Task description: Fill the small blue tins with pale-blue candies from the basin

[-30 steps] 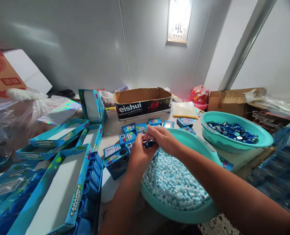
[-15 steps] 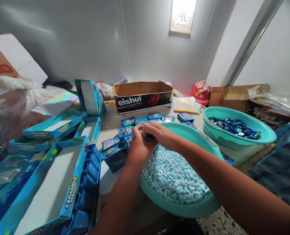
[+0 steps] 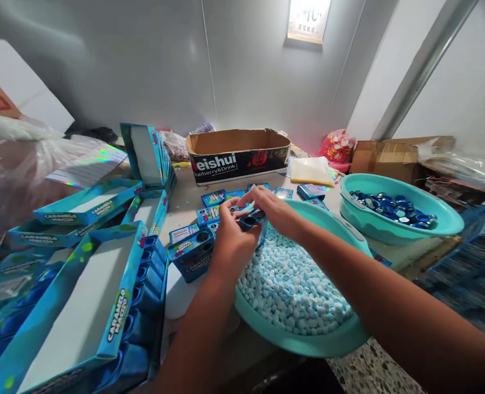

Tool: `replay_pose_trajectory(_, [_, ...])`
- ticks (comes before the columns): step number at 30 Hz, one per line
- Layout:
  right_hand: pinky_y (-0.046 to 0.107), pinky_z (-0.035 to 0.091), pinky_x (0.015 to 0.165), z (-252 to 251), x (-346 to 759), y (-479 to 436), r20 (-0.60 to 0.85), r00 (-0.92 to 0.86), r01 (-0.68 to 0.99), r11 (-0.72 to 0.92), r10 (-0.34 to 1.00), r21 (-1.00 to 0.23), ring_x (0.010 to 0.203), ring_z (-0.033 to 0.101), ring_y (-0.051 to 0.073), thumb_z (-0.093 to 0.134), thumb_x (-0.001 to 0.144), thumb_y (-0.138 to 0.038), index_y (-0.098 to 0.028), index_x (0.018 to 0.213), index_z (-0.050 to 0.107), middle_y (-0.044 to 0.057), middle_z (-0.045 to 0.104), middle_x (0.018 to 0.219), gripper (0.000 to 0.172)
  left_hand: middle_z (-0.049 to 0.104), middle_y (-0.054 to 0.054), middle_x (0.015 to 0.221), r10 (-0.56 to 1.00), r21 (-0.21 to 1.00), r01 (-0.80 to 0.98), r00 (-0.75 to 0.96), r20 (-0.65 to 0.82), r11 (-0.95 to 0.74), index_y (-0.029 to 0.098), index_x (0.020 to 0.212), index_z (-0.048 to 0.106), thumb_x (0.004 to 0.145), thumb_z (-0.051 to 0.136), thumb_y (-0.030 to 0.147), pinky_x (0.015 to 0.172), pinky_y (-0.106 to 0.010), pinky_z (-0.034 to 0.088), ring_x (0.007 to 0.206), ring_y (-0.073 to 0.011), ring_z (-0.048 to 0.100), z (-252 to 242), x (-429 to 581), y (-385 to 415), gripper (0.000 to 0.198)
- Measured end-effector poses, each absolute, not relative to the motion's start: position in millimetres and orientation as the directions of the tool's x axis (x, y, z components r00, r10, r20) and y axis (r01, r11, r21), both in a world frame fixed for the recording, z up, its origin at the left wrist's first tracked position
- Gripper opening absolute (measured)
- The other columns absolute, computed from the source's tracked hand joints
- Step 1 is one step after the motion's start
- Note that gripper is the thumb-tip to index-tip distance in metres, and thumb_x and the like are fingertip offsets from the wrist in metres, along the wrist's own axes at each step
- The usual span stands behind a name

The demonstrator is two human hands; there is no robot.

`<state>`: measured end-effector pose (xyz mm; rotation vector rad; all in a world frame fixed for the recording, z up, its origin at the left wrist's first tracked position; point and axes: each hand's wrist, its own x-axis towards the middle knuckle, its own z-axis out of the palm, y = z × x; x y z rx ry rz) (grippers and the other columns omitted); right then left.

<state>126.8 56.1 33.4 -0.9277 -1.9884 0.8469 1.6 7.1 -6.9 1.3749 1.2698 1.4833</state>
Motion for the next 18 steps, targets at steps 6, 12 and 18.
replay_pose_trajectory(6, [0.027, 0.042, 0.067, 15, 163, 106, 0.092, -0.104, 0.661, 0.138, 0.990, -0.737, 0.076, 0.057, 0.017, 0.047, 0.083, -0.027, -0.011, 0.088, 0.069, 0.008, 0.065, 0.082, 0.027, 0.063, -0.007, 0.119, 0.944, 0.960, 0.221, -0.241, 0.224, -0.171, 0.021, 0.129, 0.044, 0.072, 0.073, 0.021, 0.066, -0.026, 0.044, 0.072, -0.0117, 0.057, -7, 1, 9, 0.064])
replay_pose_trajectory(12, [0.029, 0.040, 0.065, -1, 164, 96, -0.071, -0.206, 0.786, 0.121, 0.976, -0.606, 0.073, 0.056, 0.020, 0.062, 0.067, -0.017, -0.015, 0.056, 0.061, 0.005, 0.057, 0.062, 0.012, 0.064, -0.008, 0.117, 0.921, 0.954, 0.181, -0.271, 0.281, -0.238, 0.021, 0.127, 0.047, 0.071, 0.074, 0.023, 0.068, -0.026, 0.048, 0.085, -0.0160, 0.061, -8, -1, 11, 0.062])
replay_pose_trajectory(18, [0.030, 0.048, 0.060, -11, 160, 93, -0.265, -0.324, 0.765, 0.087, 0.908, -0.639, 0.067, 0.059, 0.020, 0.072, 0.066, -0.023, -0.017, 0.061, 0.063, 0.002, 0.059, 0.062, 0.011, 0.064, -0.006, 0.118, 0.917, 0.966, 0.168, -0.318, 0.241, -0.196, 0.021, 0.123, 0.050, 0.070, 0.075, 0.024, 0.062, -0.025, 0.048, 0.076, -0.0138, 0.060, -3, -2, 12, 0.059])
